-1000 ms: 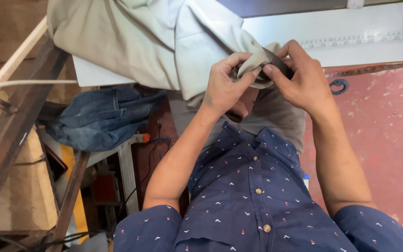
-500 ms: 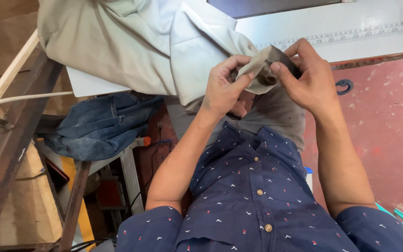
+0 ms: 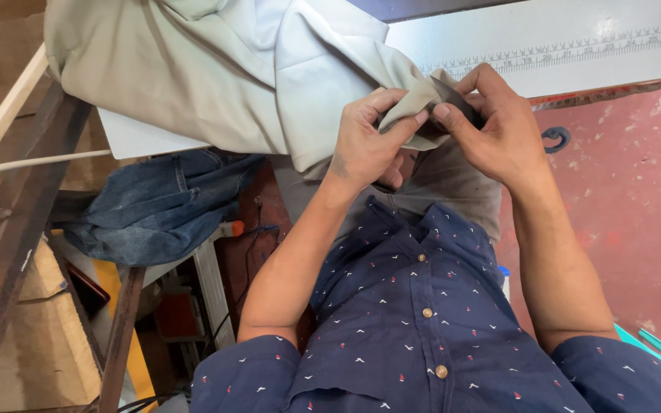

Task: Trimming excess threads and fabric from the cuff of a pair of trousers using scissors

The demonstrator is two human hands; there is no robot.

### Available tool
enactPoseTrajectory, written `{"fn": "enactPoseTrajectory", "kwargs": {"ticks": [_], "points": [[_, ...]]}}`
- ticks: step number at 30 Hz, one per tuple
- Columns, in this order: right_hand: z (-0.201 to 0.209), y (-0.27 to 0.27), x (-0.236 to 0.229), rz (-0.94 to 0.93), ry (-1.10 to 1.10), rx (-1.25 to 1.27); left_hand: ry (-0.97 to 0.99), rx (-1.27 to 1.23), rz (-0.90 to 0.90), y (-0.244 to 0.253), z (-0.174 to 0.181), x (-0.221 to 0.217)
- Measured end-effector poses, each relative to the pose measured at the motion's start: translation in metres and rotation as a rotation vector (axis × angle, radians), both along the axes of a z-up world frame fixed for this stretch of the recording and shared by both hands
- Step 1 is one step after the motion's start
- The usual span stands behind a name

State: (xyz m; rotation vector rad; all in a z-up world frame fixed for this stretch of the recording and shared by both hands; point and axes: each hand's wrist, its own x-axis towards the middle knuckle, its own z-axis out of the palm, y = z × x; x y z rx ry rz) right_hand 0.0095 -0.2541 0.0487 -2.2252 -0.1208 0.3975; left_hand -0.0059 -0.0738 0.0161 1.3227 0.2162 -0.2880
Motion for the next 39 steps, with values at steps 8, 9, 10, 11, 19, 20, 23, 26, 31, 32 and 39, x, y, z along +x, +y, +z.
{"fn": "enactPoseTrajectory", "kwargs": {"ticks": [8, 9, 10, 11, 19, 20, 23, 26, 31, 32, 39], "points": [[-0.007, -0.006, 0.002, 0.022, -0.026, -0.045, -0.104, -0.042, -0.039, 0.006, -0.004, -0.001], [-0.005, -0.003, 0.003, 0.034, -0.012, -0.074, -0.092, -0.074, -0.052, 0.004, -0.002, 0.002], [-0.004, -0.002, 0.002, 0.031, -0.014, -0.076, -0.094, -0.075, -0.056, 0.004, 0.001, 0.001], [-0.004, -0.002, 0.002, 0.029, -0.003, -0.031, -0.04, -0.069, -0.052, 0.004, 0.003, 0.001], [-0.007, -0.003, 0.002, 0.021, -0.003, 0.037, -0.024, -0.073, -0.038, 0.004, 0.002, 0.001], [-0.007, -0.004, 0.002, 0.018, 0.01, 0.046, -0.015, -0.068, -0.043, 0.004, 0.001, 0.0], [-0.009, -0.008, 0.003, 0.019, 0.015, 0.075, -0.028, -0.089, -0.049, 0.007, -0.002, 0.0], [-0.01, -0.012, 0.002, -0.016, 0.006, 0.096, -0.075, -0.145, -0.036, 0.008, -0.011, -0.001], [-0.006, -0.001, -0.002, 0.032, -0.038, -0.069, -0.104, -0.204, 0.01, 0.013, -0.003, 0.001], [-0.007, 0.002, -0.004, -0.005, -0.039, -0.116, -0.181, -0.146, 0.048, 0.015, -0.008, 0.002], [-0.013, -0.003, 0.001, -0.21, -0.024, 0.024, -0.383, 0.014, 0.061, 0.052, -0.004, 0.006]]}}
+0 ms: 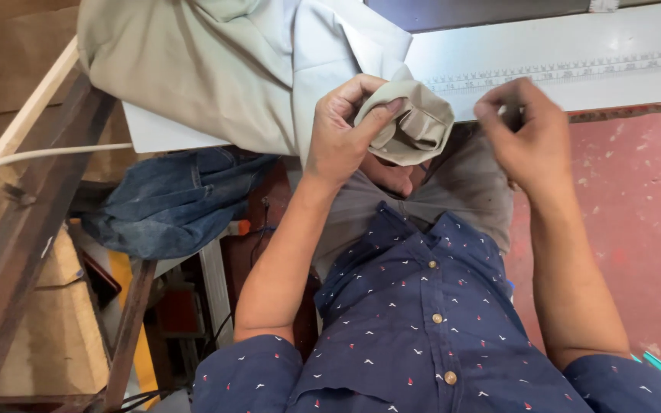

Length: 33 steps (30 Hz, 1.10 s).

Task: Trimming excess threads and fabric from the cuff of a pair of trousers using scissors

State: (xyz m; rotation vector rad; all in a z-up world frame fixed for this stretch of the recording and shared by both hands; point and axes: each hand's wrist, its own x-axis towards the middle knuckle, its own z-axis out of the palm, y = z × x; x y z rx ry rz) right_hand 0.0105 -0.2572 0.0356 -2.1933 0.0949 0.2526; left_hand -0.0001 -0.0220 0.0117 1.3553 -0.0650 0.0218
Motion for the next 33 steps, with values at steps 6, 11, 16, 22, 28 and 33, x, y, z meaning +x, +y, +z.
{"fn": "enactPoseTrajectory", "kwargs": {"ticks": [6, 11, 16, 22, 28, 33], "points": [[0.009, 0.016, 0.008, 0.14, 0.083, -0.076, -0.102, 0.17, 0.015, 0.013, 0.011, 0.0], [-0.012, 0.013, 0.013, 0.11, 0.042, 0.027, -0.086, 0.047, -0.05, 0.021, 0.012, -0.003], [-0.004, 0.001, 0.035, -0.059, 0.047, 0.774, 0.017, 0.106, -0.134, 0.011, 0.034, -0.01], [0.021, 0.005, 0.056, 0.067, 0.1, 0.641, -0.064, 0.4, -0.137, 0.001, 0.015, 0.004], [0.003, -0.009, 0.085, 0.3, -0.255, -0.105, -0.073, 0.054, -0.122, -0.022, -0.019, 0.02], [0.004, -0.004, 0.076, 0.25, -0.621, -0.1, 0.062, -0.047, -0.011, -0.04, -0.024, 0.029]]}}
